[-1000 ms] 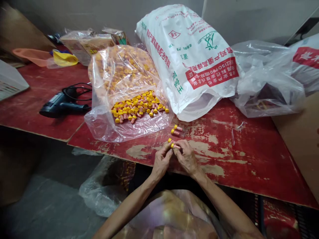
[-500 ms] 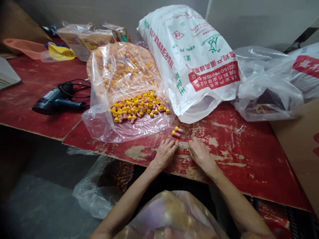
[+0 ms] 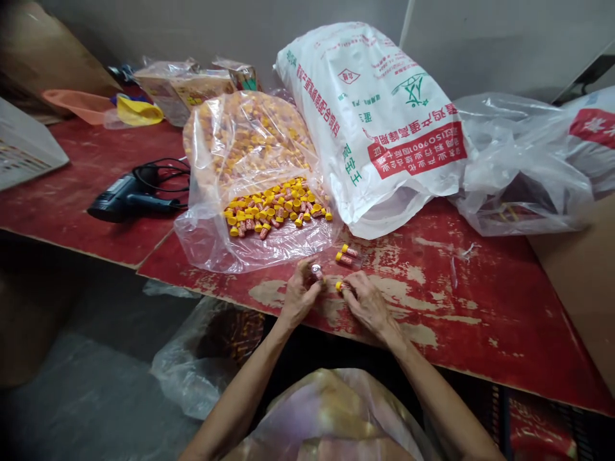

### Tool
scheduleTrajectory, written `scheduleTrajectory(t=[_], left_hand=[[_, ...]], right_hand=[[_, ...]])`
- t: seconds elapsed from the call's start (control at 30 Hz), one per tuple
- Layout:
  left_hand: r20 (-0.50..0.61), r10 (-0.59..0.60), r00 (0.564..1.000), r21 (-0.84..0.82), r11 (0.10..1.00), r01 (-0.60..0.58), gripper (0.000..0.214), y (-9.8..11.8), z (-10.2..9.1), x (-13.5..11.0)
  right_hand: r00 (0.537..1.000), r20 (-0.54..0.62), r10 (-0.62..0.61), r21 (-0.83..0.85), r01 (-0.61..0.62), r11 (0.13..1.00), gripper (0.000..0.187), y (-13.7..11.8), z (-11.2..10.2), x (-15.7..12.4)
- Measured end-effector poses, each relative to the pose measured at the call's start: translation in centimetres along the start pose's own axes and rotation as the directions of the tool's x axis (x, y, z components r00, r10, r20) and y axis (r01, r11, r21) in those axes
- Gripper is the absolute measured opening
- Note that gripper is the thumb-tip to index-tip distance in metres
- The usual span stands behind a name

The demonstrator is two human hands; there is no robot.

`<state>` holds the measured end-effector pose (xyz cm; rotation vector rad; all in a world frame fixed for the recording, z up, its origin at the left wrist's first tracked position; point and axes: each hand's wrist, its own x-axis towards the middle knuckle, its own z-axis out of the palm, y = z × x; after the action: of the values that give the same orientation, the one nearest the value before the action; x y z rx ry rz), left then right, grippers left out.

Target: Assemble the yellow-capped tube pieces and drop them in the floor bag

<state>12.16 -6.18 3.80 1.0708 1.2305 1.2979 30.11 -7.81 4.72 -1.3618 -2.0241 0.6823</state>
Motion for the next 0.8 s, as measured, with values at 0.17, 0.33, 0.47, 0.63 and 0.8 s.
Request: scheduleTrajectory(t=[0.17, 0.33, 0.47, 0.63, 0.8], left_hand=[[0.289, 0.263, 0.92, 0.417, 0.831, -0.369, 0.04, -1.1, -0.1, 1.0], [0.277, 0.318, 0.907, 0.403, 0.818, -0.41, 0.032, -2.6, 0.0, 0.6], [0.218, 0.319, 0.922, 0.391, 0.837, -0.382, 0.03, -3.2, -0.4, 0.4], [0.153, 0.243, 0.958, 0.292, 0.915, -0.279, 0.022, -1.8, -0.4, 0.3], [0.053, -0.183, 0.982, -0.383, 0.904, 0.189, 0.038, 0.2, 1.4, -1.6]], right_hand=[[0.995, 0.071, -0.071, -0.093, 0.077, 0.993, 0.018, 0.6, 0.2, 0.3], [0.987, 0.157, -0.031, -0.203, 0.063, 0.977, 0.022, 1.1, 0.3, -0.2], [0.994, 0.111, -0.014, -0.261, 0.042, 0.964, 0.024, 1.5, 0.6, -0.7], [0.999, -0.032, -0.028, -0.099, 0.025, 0.995, 0.026, 0.9, 0.8, -1.1], [0.958, -0.278, 0.066, 0.085, -0.044, 0.995, 0.029, -2.0, 2.3, -0.8]])
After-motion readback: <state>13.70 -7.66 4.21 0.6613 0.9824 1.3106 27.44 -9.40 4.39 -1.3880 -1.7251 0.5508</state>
